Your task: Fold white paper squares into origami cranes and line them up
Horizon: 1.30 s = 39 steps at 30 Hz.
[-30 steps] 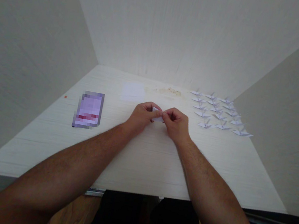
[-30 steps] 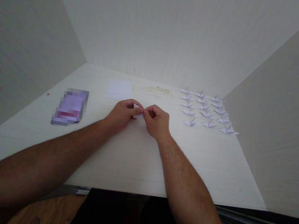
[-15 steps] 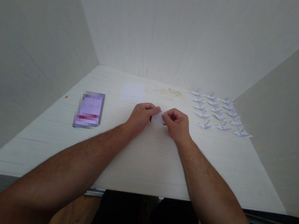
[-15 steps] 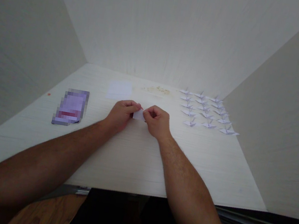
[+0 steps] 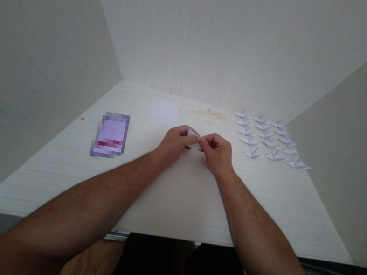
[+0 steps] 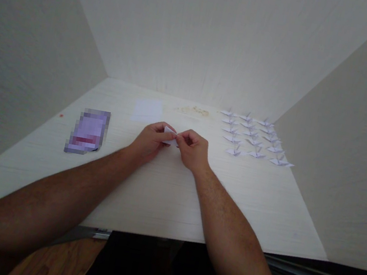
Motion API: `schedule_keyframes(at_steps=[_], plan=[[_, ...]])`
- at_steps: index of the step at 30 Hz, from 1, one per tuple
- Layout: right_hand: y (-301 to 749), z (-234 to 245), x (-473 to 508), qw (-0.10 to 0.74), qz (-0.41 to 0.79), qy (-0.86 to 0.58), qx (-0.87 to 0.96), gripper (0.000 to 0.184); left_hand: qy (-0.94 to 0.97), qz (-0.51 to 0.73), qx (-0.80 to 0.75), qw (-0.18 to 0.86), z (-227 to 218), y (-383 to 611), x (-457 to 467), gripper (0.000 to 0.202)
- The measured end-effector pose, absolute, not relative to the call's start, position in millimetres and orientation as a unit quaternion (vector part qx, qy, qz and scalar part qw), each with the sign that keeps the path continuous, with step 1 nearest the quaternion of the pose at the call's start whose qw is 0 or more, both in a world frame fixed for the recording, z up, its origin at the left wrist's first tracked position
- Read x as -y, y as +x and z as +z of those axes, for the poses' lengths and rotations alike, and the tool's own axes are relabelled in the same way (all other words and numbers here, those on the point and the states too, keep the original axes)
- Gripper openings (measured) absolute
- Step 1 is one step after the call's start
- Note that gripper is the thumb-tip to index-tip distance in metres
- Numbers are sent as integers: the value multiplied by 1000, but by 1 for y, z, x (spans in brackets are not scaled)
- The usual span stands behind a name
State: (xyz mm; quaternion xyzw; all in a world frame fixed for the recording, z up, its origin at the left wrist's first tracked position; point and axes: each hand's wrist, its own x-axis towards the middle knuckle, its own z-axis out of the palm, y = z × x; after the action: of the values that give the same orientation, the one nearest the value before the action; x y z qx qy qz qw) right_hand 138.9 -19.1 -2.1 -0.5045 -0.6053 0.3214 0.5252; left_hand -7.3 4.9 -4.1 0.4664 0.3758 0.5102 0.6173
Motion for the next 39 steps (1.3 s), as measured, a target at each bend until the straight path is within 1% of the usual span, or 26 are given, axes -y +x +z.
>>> schedule_keyframes(at_steps=[9, 11, 14, 16, 22, 27, 30, 33, 35, 38, 39], plan=[[139, -3, 20, 525, 294, -493, 628, 18, 404, 526, -346, 663, 4, -5, -4, 16], [139, -4, 20, 529, 295, -489, 628, 17, 409, 531, -344, 658, 5, -5, -4, 19], [138, -2, 20, 529, 301, -497, 618, 17, 425, 528, -341, 652, 4, -6, -4, 29], [138, -1, 20, 530, 307, -505, 608, 17, 440, 520, -349, 643, 2, -6, -4, 27], [138, 1, 19, 526, 298, -519, 604, 14, 489, 529, -389, 573, 0, -5, -1, 20], [138, 2, 18, 519, 349, -527, 575, 7, 492, 527, -407, 560, -2, -5, -2, 19], [139, 2, 18, 510, 360, -526, 577, 10, 509, 520, -420, 543, 0, -6, -2, 15], [139, 2, 18, 503, 345, -530, 589, 14, 528, 513, -430, 523, 3, -6, 0, 11], [139, 1, 17, 503, 344, -533, 588, 13, 531, 510, -432, 521, 4, -6, 0, 11], [140, 0, 15, 508, 377, -524, 571, 6, 516, 511, -437, 530, 3, -6, -1, 15], [140, 0, 14, 510, 389, -519, 564, 7, 511, 513, -436, 535, 2, -6, -1, 17]])
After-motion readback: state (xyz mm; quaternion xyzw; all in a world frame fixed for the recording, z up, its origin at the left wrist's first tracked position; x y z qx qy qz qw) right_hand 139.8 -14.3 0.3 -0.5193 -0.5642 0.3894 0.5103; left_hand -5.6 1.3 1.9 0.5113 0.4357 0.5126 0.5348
